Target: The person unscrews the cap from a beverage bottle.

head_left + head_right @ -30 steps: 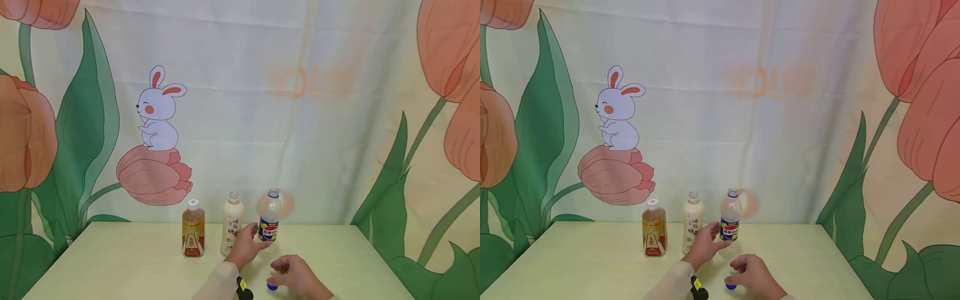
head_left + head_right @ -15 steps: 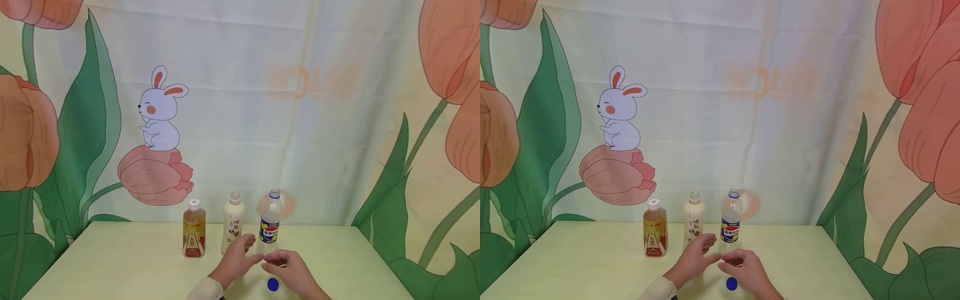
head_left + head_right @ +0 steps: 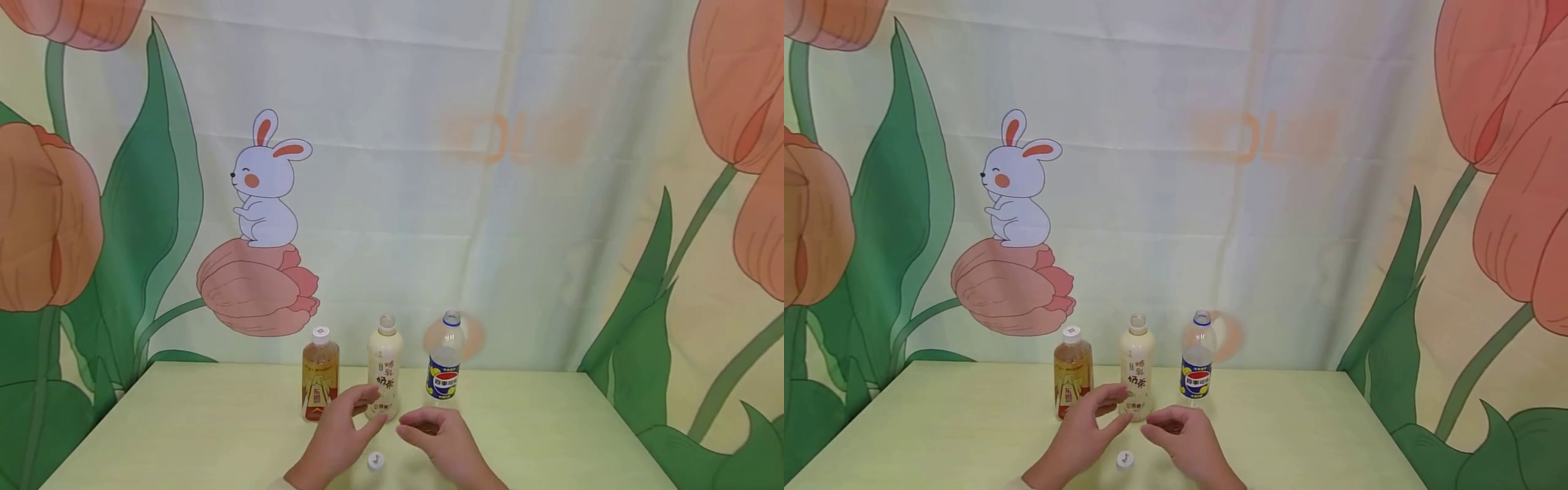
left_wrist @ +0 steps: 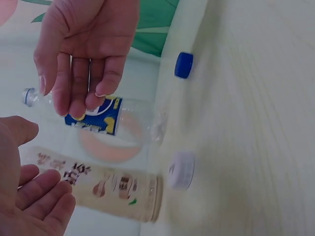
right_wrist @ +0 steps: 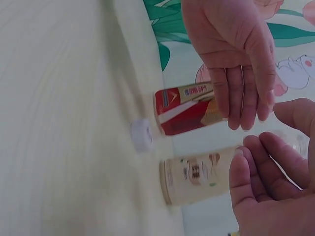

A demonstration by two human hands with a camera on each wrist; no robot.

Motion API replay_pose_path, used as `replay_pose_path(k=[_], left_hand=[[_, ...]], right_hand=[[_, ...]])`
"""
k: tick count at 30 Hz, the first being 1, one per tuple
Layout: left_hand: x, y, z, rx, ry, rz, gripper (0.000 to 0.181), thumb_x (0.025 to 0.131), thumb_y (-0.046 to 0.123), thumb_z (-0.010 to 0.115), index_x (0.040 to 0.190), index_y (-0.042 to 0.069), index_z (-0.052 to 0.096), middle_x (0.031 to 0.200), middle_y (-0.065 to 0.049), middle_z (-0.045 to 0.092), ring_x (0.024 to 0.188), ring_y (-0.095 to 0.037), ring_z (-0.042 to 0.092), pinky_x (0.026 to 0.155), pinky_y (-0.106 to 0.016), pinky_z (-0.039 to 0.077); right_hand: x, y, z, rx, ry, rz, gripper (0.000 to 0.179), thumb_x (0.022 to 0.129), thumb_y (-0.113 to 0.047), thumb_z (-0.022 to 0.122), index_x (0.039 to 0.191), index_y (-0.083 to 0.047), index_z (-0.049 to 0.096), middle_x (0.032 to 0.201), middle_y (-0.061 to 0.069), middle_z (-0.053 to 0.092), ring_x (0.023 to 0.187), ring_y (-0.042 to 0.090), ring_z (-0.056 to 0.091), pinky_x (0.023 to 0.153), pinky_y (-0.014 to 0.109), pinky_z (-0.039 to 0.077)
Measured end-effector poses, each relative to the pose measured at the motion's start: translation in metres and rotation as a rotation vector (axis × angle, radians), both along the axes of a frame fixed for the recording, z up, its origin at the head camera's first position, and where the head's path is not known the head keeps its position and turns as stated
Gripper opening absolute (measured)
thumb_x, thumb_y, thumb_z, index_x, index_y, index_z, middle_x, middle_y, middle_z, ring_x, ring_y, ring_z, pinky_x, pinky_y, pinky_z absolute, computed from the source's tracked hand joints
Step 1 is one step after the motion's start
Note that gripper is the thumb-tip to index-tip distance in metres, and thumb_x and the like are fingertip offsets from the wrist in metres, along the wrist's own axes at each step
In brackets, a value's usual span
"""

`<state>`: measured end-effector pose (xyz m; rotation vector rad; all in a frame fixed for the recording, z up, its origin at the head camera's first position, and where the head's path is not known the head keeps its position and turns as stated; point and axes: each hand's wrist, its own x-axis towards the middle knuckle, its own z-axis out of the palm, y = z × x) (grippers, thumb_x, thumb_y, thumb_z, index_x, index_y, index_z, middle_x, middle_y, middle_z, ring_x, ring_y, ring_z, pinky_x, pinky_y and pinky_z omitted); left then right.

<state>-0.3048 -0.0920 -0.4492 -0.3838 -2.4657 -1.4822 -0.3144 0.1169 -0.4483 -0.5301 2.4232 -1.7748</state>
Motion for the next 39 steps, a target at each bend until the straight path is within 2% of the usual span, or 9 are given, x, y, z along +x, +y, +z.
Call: replay_pose_path(k=[6, 10, 13, 16, 20, 24, 29, 34, 39], left_hand=[[0.004, -0.025, 0.009, 0.016, -0.029, 0.170, 0.038, 0.094, 0.024, 0.077, 0.126, 0.006, 0.066, 0.119, -0.010, 0.072, 0.110, -0.027, 0.069, 0.095, -0.044, 0.060], [0.000, -0.043, 0.012, 0.042, 0.001, 0.300, 0.035, 0.093, 0.021, 0.077, 0.122, 0.005, 0.066, 0.117, -0.011, 0.072, 0.108, -0.028, 0.070, 0.093, -0.044, 0.061], [-0.006, -0.056, 0.012, 0.063, 0.030, 0.354, 0.041, 0.093, 0.020, 0.077, 0.126, 0.001, 0.061, 0.124, -0.016, 0.068, 0.118, -0.034, 0.066, 0.102, -0.049, 0.057], [-0.016, -0.068, 0.009, 0.084, 0.022, 0.372, 0.051, 0.094, 0.023, 0.076, 0.133, -0.001, 0.054, 0.134, -0.019, 0.059, 0.129, -0.037, 0.057, 0.113, -0.052, 0.049], [-0.031, -0.083, 0.002, 0.094, -0.038, 0.356, 0.066, 0.095, 0.028, 0.074, 0.145, -0.001, 0.043, 0.145, -0.020, 0.047, 0.140, -0.038, 0.044, 0.122, -0.053, 0.038], [-0.048, -0.097, -0.010, 0.114, -0.082, 0.257, 0.080, 0.094, 0.031, 0.076, 0.154, 0.001, 0.032, 0.157, -0.021, 0.039, 0.149, -0.040, 0.036, 0.126, -0.051, 0.031], [-0.064, -0.106, -0.018, 0.119, -0.184, 0.140, 0.102, 0.087, 0.045, 0.080, 0.161, 0.008, 0.020, 0.168, -0.018, 0.026, 0.156, -0.039, 0.023, 0.128, -0.053, 0.024], [-0.079, -0.108, -0.025, 0.114, -0.237, 0.072, 0.100, 0.086, 0.045, 0.081, 0.162, 0.014, 0.023, 0.166, -0.018, 0.031, 0.154, -0.042, 0.029, 0.123, -0.056, 0.031], [-0.085, -0.109, -0.031, 0.111, -0.239, 0.053, 0.085, 0.088, 0.039, 0.081, 0.156, 0.013, 0.036, 0.158, -0.018, 0.045, 0.145, -0.041, 0.043, 0.119, -0.058, 0.038]], right_hand=[[0.001, -0.029, 0.009, -0.102, 0.007, 0.015, 0.023, 0.092, -0.019, 0.078, 0.109, -0.004, 0.077, 0.109, 0.012, 0.077, 0.092, 0.011, 0.071, 0.079, 0.020, 0.060], [-0.002, -0.047, 0.016, -0.143, 0.014, 0.000, 0.025, 0.091, -0.018, 0.079, 0.112, -0.005, 0.077, 0.112, 0.012, 0.077, 0.097, 0.014, 0.072, 0.083, 0.021, 0.061], [-0.005, -0.061, 0.024, -0.167, 0.031, -0.030, 0.026, 0.091, -0.020, 0.080, 0.113, -0.006, 0.076, 0.111, 0.010, 0.077, 0.098, 0.015, 0.072, 0.084, 0.022, 0.061], [-0.012, -0.076, 0.034, -0.184, 0.066, -0.065, 0.028, 0.090, -0.024, 0.081, 0.113, -0.009, 0.077, 0.111, 0.007, 0.077, 0.099, 0.016, 0.072, 0.085, 0.022, 0.061], [-0.023, -0.096, 0.043, -0.175, 0.140, -0.091, 0.030, 0.090, -0.026, 0.081, 0.113, -0.009, 0.077, 0.112, 0.007, 0.077, 0.101, 0.016, 0.072, 0.089, 0.025, 0.061], [-0.028, -0.116, 0.050, -0.113, 0.249, -0.115, 0.033, 0.090, -0.029, 0.080, 0.116, -0.009, 0.076, 0.117, 0.010, 0.076, 0.103, 0.017, 0.071, 0.094, 0.033, 0.061], [-0.032, -0.139, 0.054, -0.042, 0.350, -0.208, 0.040, 0.090, -0.032, 0.080, 0.122, -0.008, 0.073, 0.122, 0.008, 0.074, 0.112, 0.026, 0.070, 0.097, 0.037, 0.060], [-0.045, -0.157, 0.049, -0.028, 0.383, -0.270, 0.043, 0.090, -0.031, 0.081, 0.126, -0.010, 0.070, 0.125, 0.004, 0.071, 0.117, 0.029, 0.067, 0.101, 0.040, 0.058], [-0.053, -0.171, 0.051, -0.049, 0.308, -0.306, 0.052, 0.089, -0.035, 0.081, 0.134, -0.012, 0.066, 0.133, 0.003, 0.067, 0.122, 0.025, 0.064, 0.104, 0.039, 0.057]])
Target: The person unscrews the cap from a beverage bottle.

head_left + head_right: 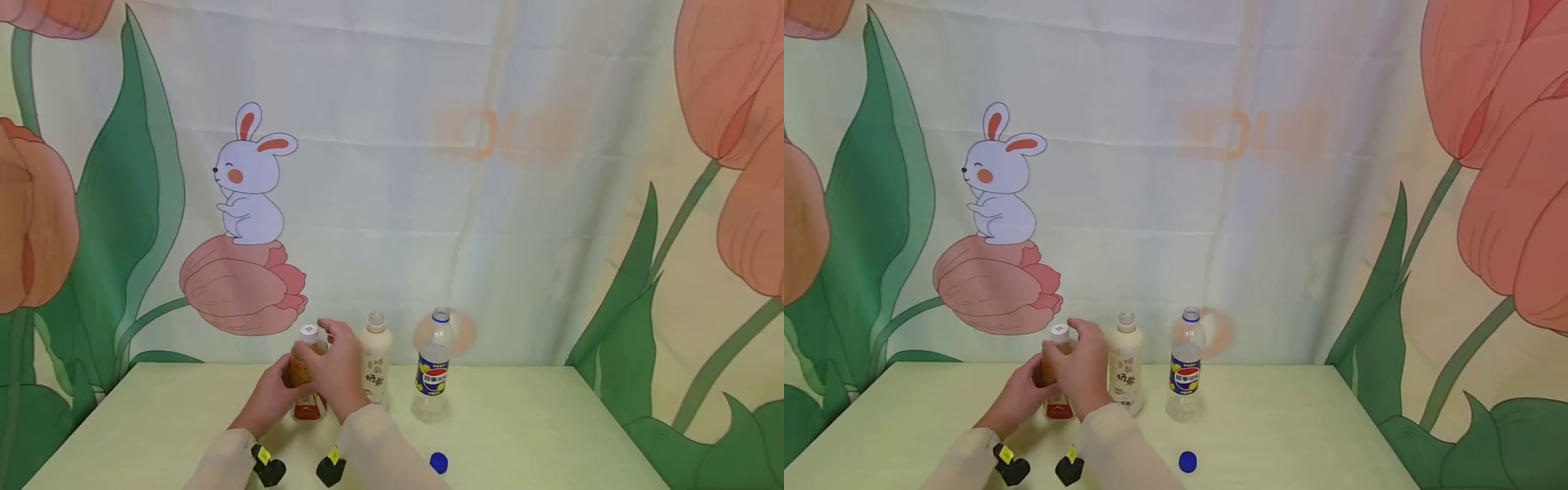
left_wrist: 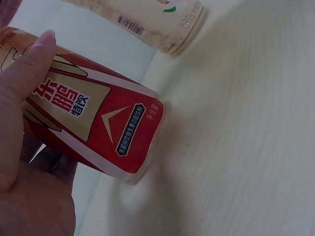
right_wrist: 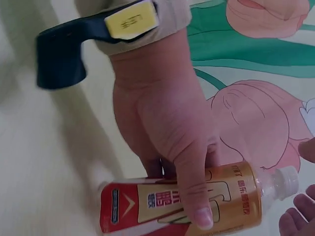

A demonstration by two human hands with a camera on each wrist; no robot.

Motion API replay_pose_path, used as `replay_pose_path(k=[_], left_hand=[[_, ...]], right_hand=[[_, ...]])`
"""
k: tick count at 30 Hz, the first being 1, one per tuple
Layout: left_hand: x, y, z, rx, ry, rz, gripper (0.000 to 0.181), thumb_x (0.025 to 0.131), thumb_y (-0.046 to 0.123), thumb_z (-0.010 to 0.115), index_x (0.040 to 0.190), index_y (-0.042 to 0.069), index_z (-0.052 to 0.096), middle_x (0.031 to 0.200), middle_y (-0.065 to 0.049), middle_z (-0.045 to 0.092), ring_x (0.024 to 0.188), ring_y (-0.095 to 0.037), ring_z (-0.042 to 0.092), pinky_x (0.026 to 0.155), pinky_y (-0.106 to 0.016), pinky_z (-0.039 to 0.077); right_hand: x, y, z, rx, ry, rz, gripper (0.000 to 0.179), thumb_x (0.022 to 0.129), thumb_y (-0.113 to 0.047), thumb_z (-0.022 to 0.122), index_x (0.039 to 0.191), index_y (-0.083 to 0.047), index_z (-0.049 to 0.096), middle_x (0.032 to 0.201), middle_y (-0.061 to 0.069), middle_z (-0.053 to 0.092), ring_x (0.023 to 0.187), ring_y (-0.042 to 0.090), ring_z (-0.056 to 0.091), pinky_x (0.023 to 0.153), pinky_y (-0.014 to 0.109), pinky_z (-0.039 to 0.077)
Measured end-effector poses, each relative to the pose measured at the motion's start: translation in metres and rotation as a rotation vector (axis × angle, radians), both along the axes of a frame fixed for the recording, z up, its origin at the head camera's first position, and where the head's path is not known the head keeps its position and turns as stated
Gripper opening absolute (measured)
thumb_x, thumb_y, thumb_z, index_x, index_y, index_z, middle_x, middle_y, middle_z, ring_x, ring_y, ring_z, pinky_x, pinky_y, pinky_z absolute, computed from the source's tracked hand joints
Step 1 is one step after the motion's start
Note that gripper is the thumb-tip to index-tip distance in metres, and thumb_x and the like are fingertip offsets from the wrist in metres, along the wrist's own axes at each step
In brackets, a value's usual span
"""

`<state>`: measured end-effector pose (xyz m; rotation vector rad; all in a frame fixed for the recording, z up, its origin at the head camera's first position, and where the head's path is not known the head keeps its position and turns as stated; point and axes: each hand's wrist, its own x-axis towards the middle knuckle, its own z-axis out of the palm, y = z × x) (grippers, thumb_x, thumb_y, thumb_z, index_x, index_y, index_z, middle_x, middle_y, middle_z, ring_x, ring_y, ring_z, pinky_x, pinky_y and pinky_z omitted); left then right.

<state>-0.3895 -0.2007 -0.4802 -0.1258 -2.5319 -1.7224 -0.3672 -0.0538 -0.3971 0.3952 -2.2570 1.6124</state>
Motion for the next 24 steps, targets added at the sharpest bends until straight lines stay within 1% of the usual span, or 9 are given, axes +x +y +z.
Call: replay_pose_path(k=[2, 5, 8, 11, 14, 17, 24], left_hand=[[0.000, -0.001, 0.000, -0.003, -0.005, 0.009, 0.081, 0.089, 0.036, 0.081, 0.154, 0.013, 0.039, 0.156, -0.018, 0.048, 0.144, -0.041, 0.045, 0.119, -0.058, 0.038], [-0.001, -0.002, -0.001, -0.005, -0.028, 0.019, 0.077, 0.090, 0.030, 0.080, 0.154, 0.013, 0.040, 0.156, -0.018, 0.048, 0.145, -0.042, 0.044, 0.119, -0.059, 0.037], [-0.003, -0.002, -0.003, -0.010, -0.040, 0.035, 0.073, 0.090, 0.026, 0.080, 0.152, 0.014, 0.043, 0.154, -0.018, 0.050, 0.143, -0.041, 0.046, 0.118, -0.060, 0.038], [-0.005, -0.001, -0.004, -0.021, -0.041, 0.045, 0.070, 0.091, 0.024, 0.080, 0.151, 0.013, 0.045, 0.152, -0.018, 0.052, 0.142, -0.042, 0.048, 0.117, -0.060, 0.040], [-0.006, -0.001, -0.006, -0.029, -0.045, 0.052, 0.071, 0.090, 0.026, 0.080, 0.150, 0.012, 0.046, 0.151, -0.019, 0.054, 0.140, -0.042, 0.049, 0.116, -0.061, 0.040], [-0.007, -0.001, -0.007, -0.031, -0.050, 0.049, 0.074, 0.088, 0.031, 0.082, 0.149, 0.011, 0.046, 0.150, -0.019, 0.054, 0.139, -0.043, 0.050, 0.116, -0.061, 0.041], [-0.009, -0.006, -0.010, -0.061, -0.058, 0.011, 0.079, 0.084, 0.042, 0.083, 0.149, 0.012, 0.048, 0.147, -0.017, 0.057, 0.136, -0.040, 0.054, 0.115, -0.058, 0.044]], right_hand=[[-0.003, -0.007, 0.002, -0.024, -0.038, -0.002, 0.053, 0.089, -0.034, 0.081, 0.135, -0.011, 0.065, 0.133, 0.004, 0.067, 0.121, 0.023, 0.065, 0.103, 0.037, 0.057], [-0.008, -0.016, 0.002, -0.064, -0.079, -0.006, 0.051, 0.090, -0.030, 0.081, 0.134, -0.009, 0.066, 0.129, 0.005, 0.069, 0.118, 0.021, 0.068, 0.100, 0.035, 0.059], [-0.013, -0.020, 0.001, -0.105, -0.093, -0.026, 0.046, 0.089, -0.026, 0.082, 0.129, -0.008, 0.068, 0.122, 0.006, 0.073, 0.111, 0.019, 0.071, 0.097, 0.037, 0.060], [-0.016, -0.020, 0.000, -0.118, -0.093, -0.057, 0.040, 0.089, -0.026, 0.082, 0.124, -0.009, 0.071, 0.114, 0.004, 0.075, 0.103, 0.016, 0.071, 0.094, 0.036, 0.062], [-0.018, -0.019, -0.001, -0.113, -0.095, -0.070, 0.036, 0.089, -0.028, 0.082, 0.118, -0.010, 0.074, 0.107, 0.001, 0.076, 0.098, 0.013, 0.071, 0.092, 0.034, 0.063], [-0.020, -0.017, -0.002, -0.103, -0.089, -0.064, 0.033, 0.089, -0.029, 0.082, 0.115, -0.011, 0.075, 0.104, 0.000, 0.077, 0.097, 0.012, 0.071, 0.091, 0.033, 0.063], [-0.021, -0.016, -0.002, -0.097, -0.085, -0.046, 0.030, 0.088, -0.029, 0.082, 0.112, -0.011, 0.077, 0.103, 0.000, 0.078, 0.096, 0.012, 0.072, 0.091, 0.035, 0.063]])
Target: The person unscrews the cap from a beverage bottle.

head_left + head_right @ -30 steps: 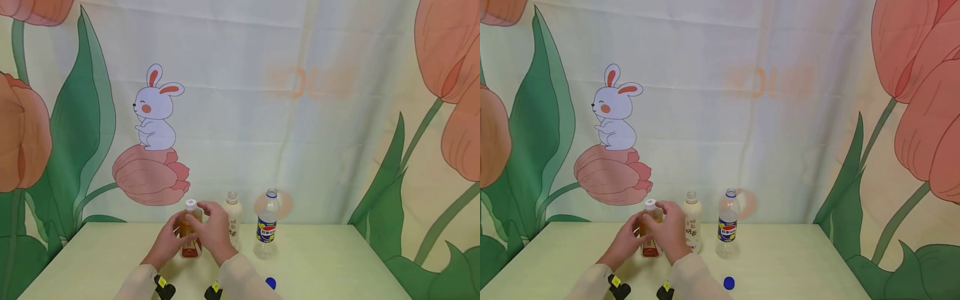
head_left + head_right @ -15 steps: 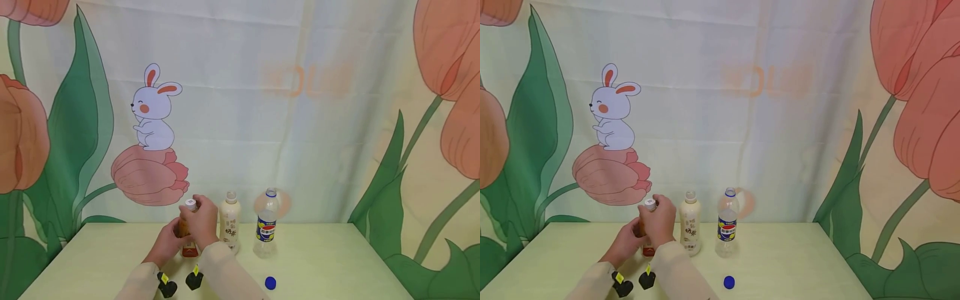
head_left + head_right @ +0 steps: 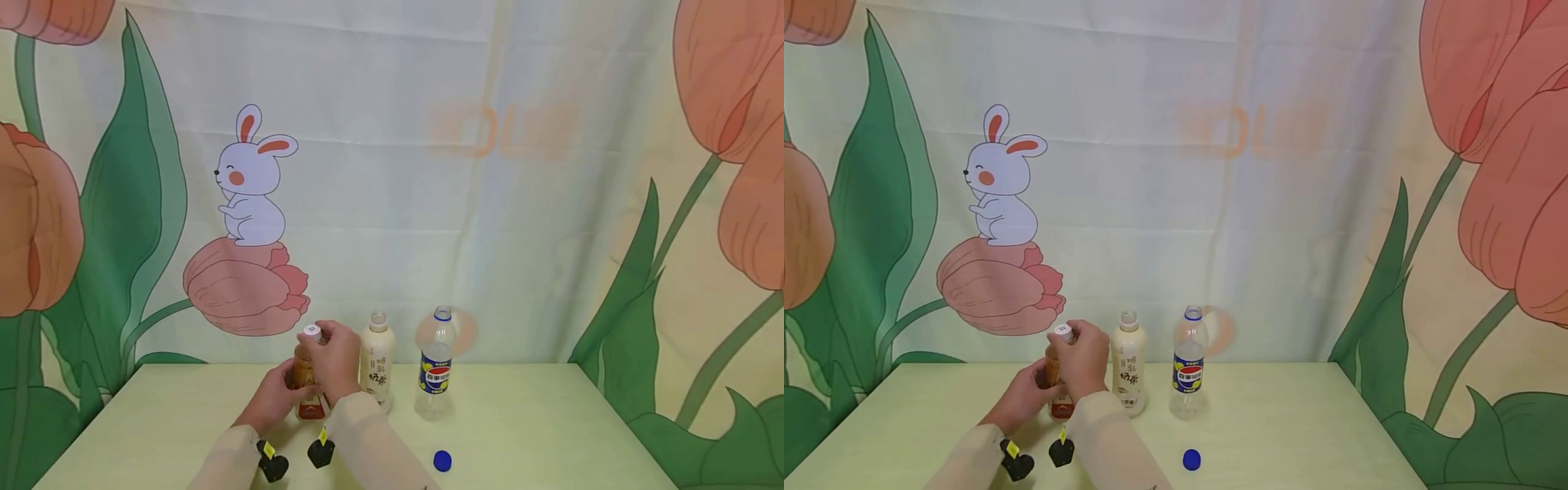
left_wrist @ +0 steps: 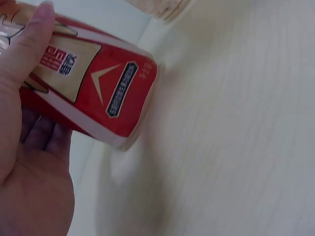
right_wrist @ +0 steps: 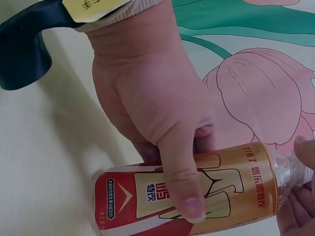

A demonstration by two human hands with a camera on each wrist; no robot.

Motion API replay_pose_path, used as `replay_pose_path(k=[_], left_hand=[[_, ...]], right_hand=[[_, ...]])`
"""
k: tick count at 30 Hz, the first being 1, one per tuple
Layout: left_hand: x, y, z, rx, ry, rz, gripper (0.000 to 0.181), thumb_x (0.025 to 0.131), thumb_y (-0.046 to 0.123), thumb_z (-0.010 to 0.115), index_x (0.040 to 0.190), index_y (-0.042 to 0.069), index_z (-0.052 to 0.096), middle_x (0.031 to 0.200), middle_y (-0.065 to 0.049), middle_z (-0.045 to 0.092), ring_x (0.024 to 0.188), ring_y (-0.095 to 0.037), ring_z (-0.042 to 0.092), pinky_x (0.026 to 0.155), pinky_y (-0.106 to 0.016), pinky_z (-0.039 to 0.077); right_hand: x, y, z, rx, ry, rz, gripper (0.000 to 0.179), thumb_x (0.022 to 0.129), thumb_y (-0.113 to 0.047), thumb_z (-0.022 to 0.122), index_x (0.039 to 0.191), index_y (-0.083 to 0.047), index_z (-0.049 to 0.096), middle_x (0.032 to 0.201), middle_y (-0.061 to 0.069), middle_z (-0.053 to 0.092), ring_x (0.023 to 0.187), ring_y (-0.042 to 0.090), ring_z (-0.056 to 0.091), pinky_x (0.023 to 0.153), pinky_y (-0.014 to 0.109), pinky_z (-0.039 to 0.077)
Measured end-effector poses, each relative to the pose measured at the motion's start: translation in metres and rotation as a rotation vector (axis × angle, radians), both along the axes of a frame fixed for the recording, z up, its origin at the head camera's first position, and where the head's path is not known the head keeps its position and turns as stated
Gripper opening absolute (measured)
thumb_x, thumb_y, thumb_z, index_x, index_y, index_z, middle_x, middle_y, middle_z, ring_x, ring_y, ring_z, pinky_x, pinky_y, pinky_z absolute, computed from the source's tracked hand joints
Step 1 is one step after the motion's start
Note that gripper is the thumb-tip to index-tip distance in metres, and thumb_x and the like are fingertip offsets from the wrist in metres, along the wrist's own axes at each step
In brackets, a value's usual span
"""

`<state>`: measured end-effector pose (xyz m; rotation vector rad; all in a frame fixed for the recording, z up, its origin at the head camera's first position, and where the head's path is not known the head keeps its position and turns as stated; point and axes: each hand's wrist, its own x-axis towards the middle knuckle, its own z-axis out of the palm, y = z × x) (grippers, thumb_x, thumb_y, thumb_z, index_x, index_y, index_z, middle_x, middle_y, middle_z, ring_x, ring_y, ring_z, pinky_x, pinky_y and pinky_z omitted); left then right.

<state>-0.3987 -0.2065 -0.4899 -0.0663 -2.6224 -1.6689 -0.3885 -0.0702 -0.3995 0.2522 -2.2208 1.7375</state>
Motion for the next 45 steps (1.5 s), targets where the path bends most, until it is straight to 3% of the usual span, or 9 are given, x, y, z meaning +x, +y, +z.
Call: replay_pose_path(k=[7, 13, 17, 22, 30, 38, 45], left_hand=[[-0.003, -0.005, -0.007, 0.008, 0.000, -0.029, 0.078, 0.085, 0.036, 0.083, 0.150, 0.012, 0.047, 0.147, -0.017, 0.057, 0.137, -0.041, 0.053, 0.115, -0.059, 0.044], [-0.002, -0.002, -0.008, 0.021, 0.012, 0.008, 0.080, 0.081, 0.040, 0.085, 0.148, 0.013, 0.050, 0.147, -0.016, 0.059, 0.138, -0.040, 0.053, 0.116, -0.058, 0.043], [0.004, 0.001, -0.004, 0.013, 0.035, 0.018, 0.077, 0.082, 0.040, 0.085, 0.146, 0.013, 0.053, 0.144, -0.014, 0.061, 0.136, -0.039, 0.055, 0.115, -0.057, 0.044], [0.019, 0.004, 0.008, 0.028, 0.051, 0.029, 0.073, 0.082, 0.038, 0.086, 0.145, 0.016, 0.055, 0.141, -0.012, 0.063, 0.134, -0.037, 0.057, 0.115, -0.058, 0.045], [0.046, 0.019, 0.030, 0.059, 0.076, 0.024, 0.076, 0.079, 0.038, 0.088, 0.144, 0.015, 0.056, 0.139, -0.011, 0.065, 0.130, -0.036, 0.060, 0.111, -0.054, 0.050], [0.073, 0.049, 0.044, 0.079, 0.144, -0.016, 0.074, 0.074, 0.035, 0.092, 0.137, 0.017, 0.059, 0.126, -0.001, 0.070, 0.117, -0.023, 0.066, 0.102, -0.046, 0.057], [0.096, 0.077, 0.053, 0.090, 0.212, -0.097, 0.070, 0.076, 0.034, 0.092, 0.135, 0.016, 0.058, 0.121, 0.001, 0.069, 0.110, -0.016, 0.065, 0.098, -0.038, 0.056]], right_hand=[[0.000, 0.000, 0.001, -0.004, -0.005, 0.011, 0.032, 0.088, -0.028, 0.083, 0.112, -0.008, 0.077, 0.104, 0.001, 0.078, 0.095, 0.012, 0.072, 0.091, 0.035, 0.063], [0.000, 0.001, 0.000, 0.012, -0.022, 0.021, 0.032, 0.088, -0.031, 0.082, 0.113, -0.012, 0.076, 0.108, 0.001, 0.078, 0.099, 0.013, 0.072, 0.093, 0.036, 0.062], [0.000, 0.005, 0.002, 0.041, -0.032, 0.028, 0.035, 0.087, -0.035, 0.083, 0.114, -0.014, 0.076, 0.108, -0.001, 0.077, 0.098, 0.012, 0.071, 0.093, 0.035, 0.062], [0.004, 0.014, 0.014, 0.091, -0.009, 0.064, 0.037, 0.085, -0.038, 0.085, 0.113, -0.014, 0.077, 0.100, -0.005, 0.077, 0.089, 0.008, 0.068, 0.086, 0.029, 0.063], [0.022, 0.045, 0.039, 0.141, -0.013, 0.187, 0.028, 0.079, -0.039, 0.089, 0.098, -0.022, 0.078, 0.089, -0.011, 0.075, 0.083, 0.007, 0.066, 0.075, 0.026, 0.060], [0.043, 0.081, 0.053, 0.156, -0.005, 0.299, 0.027, 0.081, -0.038, 0.088, 0.100, -0.023, 0.078, 0.094, -0.009, 0.076, 0.088, 0.009, 0.068, 0.078, 0.028, 0.061], [0.060, 0.111, 0.056, 0.102, 0.029, 0.318, 0.027, 0.079, -0.034, 0.090, 0.098, -0.019, 0.078, 0.095, -0.002, 0.077, 0.088, 0.014, 0.071, 0.078, 0.030, 0.060]])
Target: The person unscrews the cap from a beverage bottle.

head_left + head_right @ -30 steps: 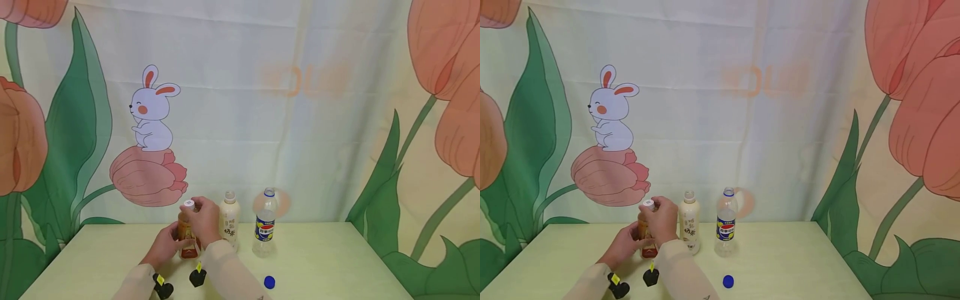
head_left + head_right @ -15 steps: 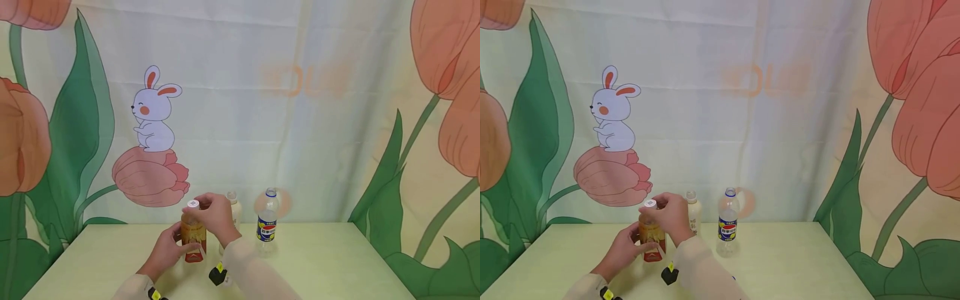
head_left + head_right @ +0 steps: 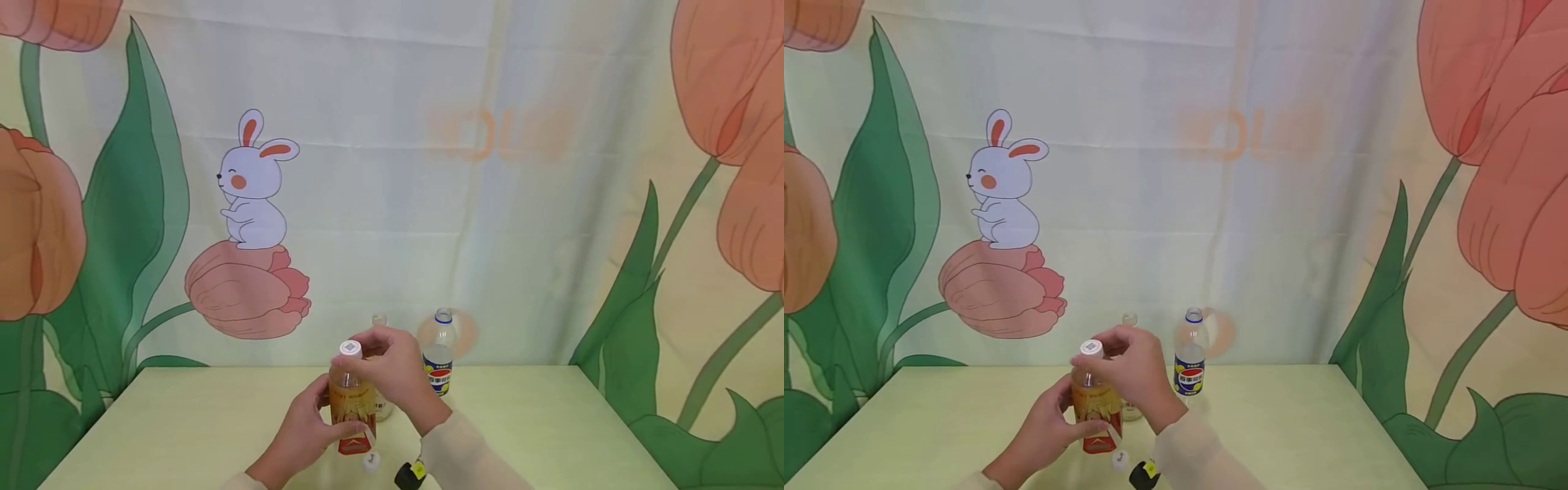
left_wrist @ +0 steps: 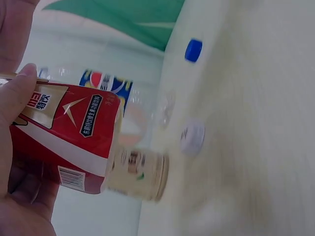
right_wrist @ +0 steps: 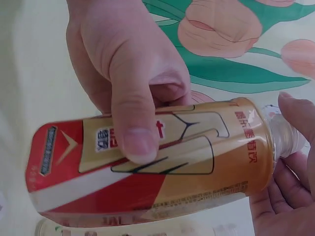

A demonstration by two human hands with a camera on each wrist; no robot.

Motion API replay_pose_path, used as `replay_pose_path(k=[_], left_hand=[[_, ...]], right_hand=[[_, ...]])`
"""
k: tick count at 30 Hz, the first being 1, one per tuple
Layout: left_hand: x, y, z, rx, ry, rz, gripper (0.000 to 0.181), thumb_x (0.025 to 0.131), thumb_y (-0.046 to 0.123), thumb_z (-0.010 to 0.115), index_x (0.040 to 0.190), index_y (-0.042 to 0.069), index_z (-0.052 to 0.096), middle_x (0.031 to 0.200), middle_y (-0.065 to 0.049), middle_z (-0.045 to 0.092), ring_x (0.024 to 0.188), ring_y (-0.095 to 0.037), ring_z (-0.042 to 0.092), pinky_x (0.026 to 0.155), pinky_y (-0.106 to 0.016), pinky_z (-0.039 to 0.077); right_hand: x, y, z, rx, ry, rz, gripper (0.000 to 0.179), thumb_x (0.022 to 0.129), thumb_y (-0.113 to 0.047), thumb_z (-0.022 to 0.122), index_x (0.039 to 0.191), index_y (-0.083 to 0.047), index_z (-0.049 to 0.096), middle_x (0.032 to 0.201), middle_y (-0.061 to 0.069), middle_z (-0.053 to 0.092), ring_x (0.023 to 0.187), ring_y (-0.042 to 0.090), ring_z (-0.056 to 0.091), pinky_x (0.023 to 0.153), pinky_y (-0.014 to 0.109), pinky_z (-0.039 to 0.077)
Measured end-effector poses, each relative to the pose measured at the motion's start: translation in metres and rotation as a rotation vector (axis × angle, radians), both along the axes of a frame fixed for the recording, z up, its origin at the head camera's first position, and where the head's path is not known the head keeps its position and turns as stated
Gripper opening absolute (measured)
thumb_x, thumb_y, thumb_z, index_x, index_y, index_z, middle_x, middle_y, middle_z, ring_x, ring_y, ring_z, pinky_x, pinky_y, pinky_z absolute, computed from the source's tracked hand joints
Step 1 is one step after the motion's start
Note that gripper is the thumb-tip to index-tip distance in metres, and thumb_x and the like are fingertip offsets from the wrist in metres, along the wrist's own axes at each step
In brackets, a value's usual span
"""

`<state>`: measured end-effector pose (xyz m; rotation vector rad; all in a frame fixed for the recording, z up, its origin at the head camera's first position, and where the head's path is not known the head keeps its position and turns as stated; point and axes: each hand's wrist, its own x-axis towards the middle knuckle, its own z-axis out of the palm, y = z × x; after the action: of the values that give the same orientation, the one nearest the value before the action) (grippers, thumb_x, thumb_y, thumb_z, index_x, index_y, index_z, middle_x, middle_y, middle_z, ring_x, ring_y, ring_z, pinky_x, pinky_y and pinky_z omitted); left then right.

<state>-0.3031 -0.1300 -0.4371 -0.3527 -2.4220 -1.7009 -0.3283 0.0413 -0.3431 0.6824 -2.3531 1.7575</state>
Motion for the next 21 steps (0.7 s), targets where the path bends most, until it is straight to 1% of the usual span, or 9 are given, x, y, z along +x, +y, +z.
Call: replay_pose_path(k=[3, 5, 7, 11, 14, 17, 21], left_hand=[[0.006, 0.010, 0.000, 0.005, -0.006, -0.036, 0.067, 0.077, 0.035, 0.091, 0.133, 0.018, 0.058, 0.119, 0.001, 0.069, 0.110, -0.016, 0.064, 0.096, -0.032, 0.055], [0.010, 0.016, 0.000, 0.012, -0.018, -0.055, 0.066, 0.077, 0.037, 0.090, 0.132, 0.018, 0.058, 0.119, 0.000, 0.069, 0.110, -0.017, 0.064, 0.096, -0.032, 0.055], [0.013, 0.021, -0.001, 0.021, -0.033, -0.075, 0.067, 0.078, 0.039, 0.090, 0.132, 0.016, 0.057, 0.120, -0.001, 0.069, 0.111, -0.018, 0.064, 0.096, -0.033, 0.055], [0.017, 0.028, 0.001, 0.026, -0.064, -0.114, 0.076, 0.078, 0.045, 0.088, 0.137, 0.012, 0.054, 0.124, -0.004, 0.067, 0.113, -0.021, 0.064, 0.099, -0.044, 0.057], [0.019, 0.030, 0.003, 0.023, -0.083, -0.124, 0.081, 0.076, 0.049, 0.088, 0.139, 0.012, 0.052, 0.127, -0.005, 0.067, 0.116, -0.023, 0.063, 0.101, -0.049, 0.057], [0.021, 0.032, 0.005, 0.025, -0.099, -0.130, 0.083, 0.075, 0.051, 0.089, 0.140, 0.014, 0.052, 0.128, -0.003, 0.067, 0.116, -0.023, 0.063, 0.101, -0.049, 0.057], [0.022, 0.034, 0.007, 0.036, -0.097, -0.152, 0.082, 0.075, 0.050, 0.088, 0.141, 0.015, 0.054, 0.127, -0.002, 0.068, 0.114, -0.022, 0.065, 0.100, -0.046, 0.057]], right_hand=[[0.005, 0.013, -0.002, -0.022, 0.003, -0.002, 0.026, 0.079, -0.031, 0.090, 0.097, -0.017, 0.077, 0.095, 0.001, 0.077, 0.088, 0.016, 0.071, 0.078, 0.031, 0.060], [0.008, 0.020, -0.003, -0.024, 0.006, -0.003, 0.027, 0.079, -0.031, 0.090, 0.098, -0.017, 0.077, 0.095, 0.002, 0.078, 0.089, 0.016, 0.071, 0.079, 0.031, 0.060], [0.012, 0.026, -0.004, -0.027, 0.008, -0.014, 0.027, 0.079, -0.031, 0.090, 0.098, -0.017, 0.077, 0.095, 0.002, 0.078, 0.090, 0.017, 0.070, 0.080, 0.031, 0.059], [0.023, 0.034, -0.006, -0.044, 0.025, -0.053, 0.027, 0.078, -0.031, 0.091, 0.097, -0.017, 0.078, 0.093, 0.001, 0.078, 0.091, 0.017, 0.070, 0.085, 0.034, 0.058], [0.027, 0.037, -0.006, -0.064, 0.040, -0.072, 0.025, 0.078, -0.030, 0.091, 0.096, -0.018, 0.078, 0.092, 0.001, 0.078, 0.091, 0.017, 0.069, 0.090, 0.038, 0.056], [0.029, 0.038, -0.007, -0.075, 0.054, -0.086, 0.022, 0.080, -0.030, 0.090, 0.095, -0.019, 0.079, 0.093, -0.001, 0.078, 0.091, 0.017, 0.068, 0.091, 0.040, 0.055], [0.032, 0.040, -0.007, -0.079, 0.088, -0.093, 0.018, 0.082, -0.029, 0.088, 0.096, -0.020, 0.081, 0.093, -0.003, 0.078, 0.092, 0.018, 0.067, 0.088, 0.038, 0.053]])
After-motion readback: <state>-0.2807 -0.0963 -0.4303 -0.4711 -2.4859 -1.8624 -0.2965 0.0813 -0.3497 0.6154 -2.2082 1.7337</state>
